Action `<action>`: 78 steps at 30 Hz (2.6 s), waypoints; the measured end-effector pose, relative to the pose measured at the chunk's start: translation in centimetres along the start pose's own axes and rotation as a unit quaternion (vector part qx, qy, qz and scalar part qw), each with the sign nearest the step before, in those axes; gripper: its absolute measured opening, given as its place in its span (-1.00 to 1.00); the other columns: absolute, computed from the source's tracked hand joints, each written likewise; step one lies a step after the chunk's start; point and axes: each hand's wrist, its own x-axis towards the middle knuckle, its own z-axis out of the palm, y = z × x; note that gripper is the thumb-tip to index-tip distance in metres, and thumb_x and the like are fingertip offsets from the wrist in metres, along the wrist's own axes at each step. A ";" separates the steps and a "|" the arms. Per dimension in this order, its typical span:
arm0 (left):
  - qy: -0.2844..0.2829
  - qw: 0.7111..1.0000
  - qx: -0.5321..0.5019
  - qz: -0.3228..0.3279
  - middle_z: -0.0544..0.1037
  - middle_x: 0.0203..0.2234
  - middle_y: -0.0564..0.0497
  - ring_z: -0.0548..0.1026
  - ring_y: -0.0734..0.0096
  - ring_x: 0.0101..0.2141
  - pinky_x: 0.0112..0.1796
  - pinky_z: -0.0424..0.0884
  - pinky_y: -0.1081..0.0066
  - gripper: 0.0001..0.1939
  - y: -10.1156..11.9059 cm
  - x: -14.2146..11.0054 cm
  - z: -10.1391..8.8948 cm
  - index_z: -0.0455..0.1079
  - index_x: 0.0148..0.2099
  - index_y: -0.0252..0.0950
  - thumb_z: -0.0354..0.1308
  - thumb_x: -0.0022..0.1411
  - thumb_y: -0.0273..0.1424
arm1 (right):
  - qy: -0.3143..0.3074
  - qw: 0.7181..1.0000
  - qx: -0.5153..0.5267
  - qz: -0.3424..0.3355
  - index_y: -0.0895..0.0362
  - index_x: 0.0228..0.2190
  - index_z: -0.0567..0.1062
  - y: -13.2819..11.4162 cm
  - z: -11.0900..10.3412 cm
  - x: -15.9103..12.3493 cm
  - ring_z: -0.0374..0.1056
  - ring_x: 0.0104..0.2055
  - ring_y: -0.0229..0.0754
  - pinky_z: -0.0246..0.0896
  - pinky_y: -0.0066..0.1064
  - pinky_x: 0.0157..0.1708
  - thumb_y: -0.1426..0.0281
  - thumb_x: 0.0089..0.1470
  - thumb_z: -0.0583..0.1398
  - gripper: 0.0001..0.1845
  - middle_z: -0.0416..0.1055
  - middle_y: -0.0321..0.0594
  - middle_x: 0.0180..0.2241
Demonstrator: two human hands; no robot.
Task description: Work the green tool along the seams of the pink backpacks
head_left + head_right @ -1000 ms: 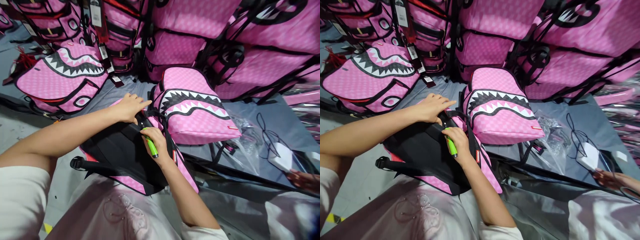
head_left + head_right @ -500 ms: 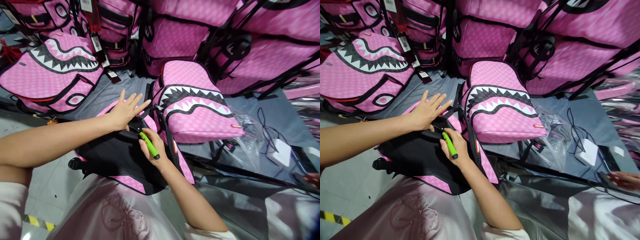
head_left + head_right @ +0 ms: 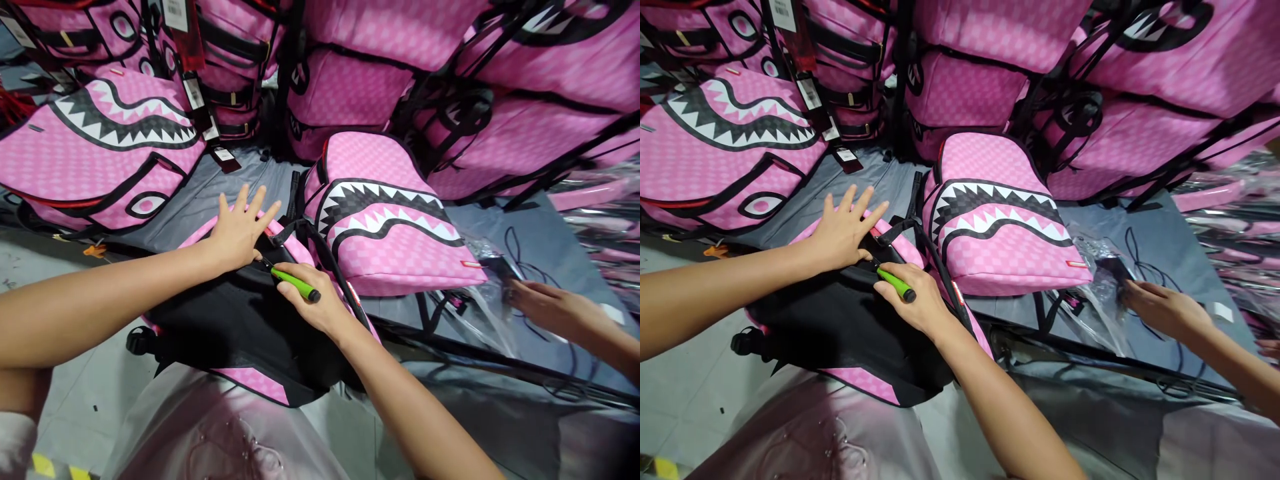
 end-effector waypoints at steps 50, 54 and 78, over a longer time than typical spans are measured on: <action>-0.079 0.996 -0.012 0.028 0.24 0.31 -0.26 0.29 -0.15 0.15 -0.02 0.40 0.05 -0.15 -0.2 1.3 -0.9 0.05 0.43 -0.31 0.33 0.20 -0.34 | -0.030 0.996 -0.084 0.001 0.16 -0.16 0.57 -2.0 0.7 2.4 0.58 -0.12 -0.08 0.47 -0.33 -0.09 0.54 0.17 0.25 -0.81 0.62 -0.13 -0.15; -0.067 0.997 -0.014 0.025 0.26 0.29 -0.24 0.30 -0.14 0.13 -0.04 0.41 0.06 -0.16 -0.2 1.3 -0.7 0.07 0.42 -0.30 0.33 0.18 -0.34 | -0.023 0.990 -0.138 0.034 0.13 -0.19 0.58 -2.3 0.9 2.1 0.58 -0.15 -0.04 0.45 -0.27 -0.11 0.53 0.16 0.26 -0.83 0.63 -0.13 -0.17; -0.071 0.997 -0.018 0.023 0.25 0.29 -0.28 0.30 -0.14 0.14 -0.01 0.39 0.06 -0.15 -0.4 1.4 -0.6 0.06 0.44 -0.30 0.33 0.21 -0.27 | 0.084 0.992 -0.038 0.084 0.12 -0.20 0.57 -2.4 3.1 1.2 0.57 -0.18 -0.06 0.46 -0.27 -0.13 0.41 0.19 0.20 -0.84 0.63 -0.11 -0.19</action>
